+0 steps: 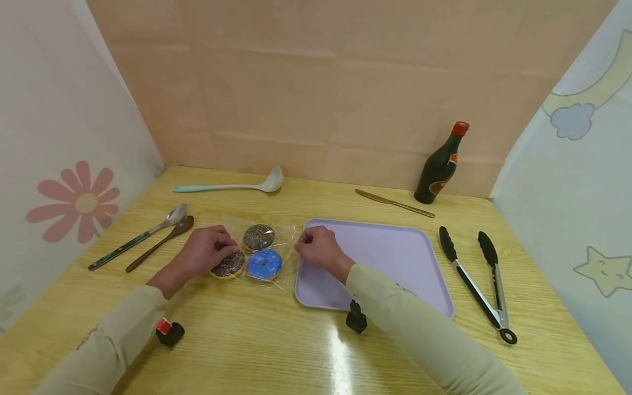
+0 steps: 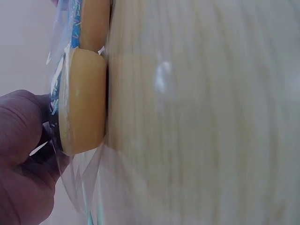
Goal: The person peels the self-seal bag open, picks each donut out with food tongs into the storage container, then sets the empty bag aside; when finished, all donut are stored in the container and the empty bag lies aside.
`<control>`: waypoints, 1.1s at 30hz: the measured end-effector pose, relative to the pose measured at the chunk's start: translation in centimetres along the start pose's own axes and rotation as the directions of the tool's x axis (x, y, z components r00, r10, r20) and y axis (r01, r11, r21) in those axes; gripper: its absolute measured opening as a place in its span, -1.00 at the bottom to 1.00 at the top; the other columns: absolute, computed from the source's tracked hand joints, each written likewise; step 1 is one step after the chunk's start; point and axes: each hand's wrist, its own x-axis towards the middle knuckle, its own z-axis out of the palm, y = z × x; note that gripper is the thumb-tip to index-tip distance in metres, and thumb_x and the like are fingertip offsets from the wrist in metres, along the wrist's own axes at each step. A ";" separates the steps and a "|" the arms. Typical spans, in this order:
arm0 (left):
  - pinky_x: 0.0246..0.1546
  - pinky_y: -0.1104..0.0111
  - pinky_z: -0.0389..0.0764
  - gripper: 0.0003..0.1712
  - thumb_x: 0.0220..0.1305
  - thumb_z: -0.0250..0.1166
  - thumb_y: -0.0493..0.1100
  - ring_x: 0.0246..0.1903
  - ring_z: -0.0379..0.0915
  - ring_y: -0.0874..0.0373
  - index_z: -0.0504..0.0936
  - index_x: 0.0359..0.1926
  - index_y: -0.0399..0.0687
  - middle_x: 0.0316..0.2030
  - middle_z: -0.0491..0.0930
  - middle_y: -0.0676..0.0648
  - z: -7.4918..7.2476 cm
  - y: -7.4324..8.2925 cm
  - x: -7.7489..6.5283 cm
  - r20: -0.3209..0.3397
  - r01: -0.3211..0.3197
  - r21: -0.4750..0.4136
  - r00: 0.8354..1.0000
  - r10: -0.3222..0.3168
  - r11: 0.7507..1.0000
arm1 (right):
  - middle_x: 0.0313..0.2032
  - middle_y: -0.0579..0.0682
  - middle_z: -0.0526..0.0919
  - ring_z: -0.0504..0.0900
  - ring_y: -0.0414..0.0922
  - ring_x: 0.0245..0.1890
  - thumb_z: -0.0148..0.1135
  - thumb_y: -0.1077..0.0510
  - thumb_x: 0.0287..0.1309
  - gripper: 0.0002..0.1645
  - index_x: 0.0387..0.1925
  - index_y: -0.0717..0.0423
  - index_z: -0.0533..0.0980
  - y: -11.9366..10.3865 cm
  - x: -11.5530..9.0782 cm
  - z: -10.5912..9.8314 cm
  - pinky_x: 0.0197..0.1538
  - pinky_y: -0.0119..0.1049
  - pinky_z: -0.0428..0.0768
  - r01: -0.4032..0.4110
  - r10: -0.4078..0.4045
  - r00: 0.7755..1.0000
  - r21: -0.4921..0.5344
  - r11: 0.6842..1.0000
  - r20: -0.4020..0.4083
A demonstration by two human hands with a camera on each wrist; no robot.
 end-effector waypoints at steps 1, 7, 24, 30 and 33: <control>-0.51 0.30 0.46 -0.95 0.12 0.39 -0.33 -0.51 0.43 0.23 0.76 -0.43 -0.15 -0.46 0.54 0.08 0.0 0.0 0.0 0.000 0.000 0.001 1.000 0.000 1.000 | -0.61 -0.13 0.52 0.44 -0.17 -0.57 0.25 0.18 0.10 -0.80 -0.61 0.08 0.55 0.1 0.0 0.0 -0.46 -0.33 0.41 0.001 -0.001 1.000 0.008 1.000 -0.003; -0.50 0.30 0.47 -0.95 0.11 0.39 -0.33 -0.51 0.44 0.22 0.75 -0.45 -0.14 -0.46 0.54 0.08 -0.1 0.1 -0.1 -0.004 0.001 0.003 1.000 -0.001 1.000 | -0.61 -0.12 0.52 0.44 -0.18 -0.57 0.26 0.19 0.09 -0.82 -0.60 0.09 0.55 0.4 -0.3 -0.1 -0.47 -0.34 0.42 -0.016 0.016 1.000 0.052 0.999 -0.009; -0.50 0.30 0.47 -0.96 0.12 0.40 -0.31 -0.52 0.45 0.23 0.76 -0.44 -0.13 -0.46 0.54 0.09 0.1 0.2 -0.1 -0.001 0.040 -0.009 0.999 -0.040 0.999 | -0.51 -0.10 0.60 0.47 -0.12 -0.50 0.29 0.00 0.09 -0.75 -0.50 0.10 0.66 -0.8 1.2 -0.8 -0.43 -0.28 0.42 -0.116 0.113 0.992 0.053 0.992 0.055; -0.50 0.32 0.48 -0.96 0.13 0.39 -0.30 -0.51 0.44 0.23 0.76 -0.43 -0.14 -0.45 0.54 0.09 0.1 0.2 -0.1 0.011 0.052 -0.038 0.999 -0.052 0.998 | -0.53 -0.09 0.61 0.48 -0.15 -0.55 0.28 0.00 0.16 -0.71 -0.49 0.12 0.67 -1.4 2.2 -0.4 -0.48 -0.32 0.43 -0.074 0.073 0.994 0.016 0.997 0.076; -0.49 0.31 0.48 -0.96 0.12 0.39 -0.31 -0.50 0.45 0.22 0.76 -0.43 -0.14 -0.45 0.54 0.08 0.1 0.1 0.1 0.007 0.040 -0.037 0.999 -0.040 0.999 | -0.54 -0.08 0.60 0.47 -0.16 -0.55 0.26 0.07 0.19 -0.75 -0.50 0.14 0.66 -1.5 2.5 -0.4 -0.49 -0.34 0.43 -0.055 0.055 0.995 -0.001 0.998 0.085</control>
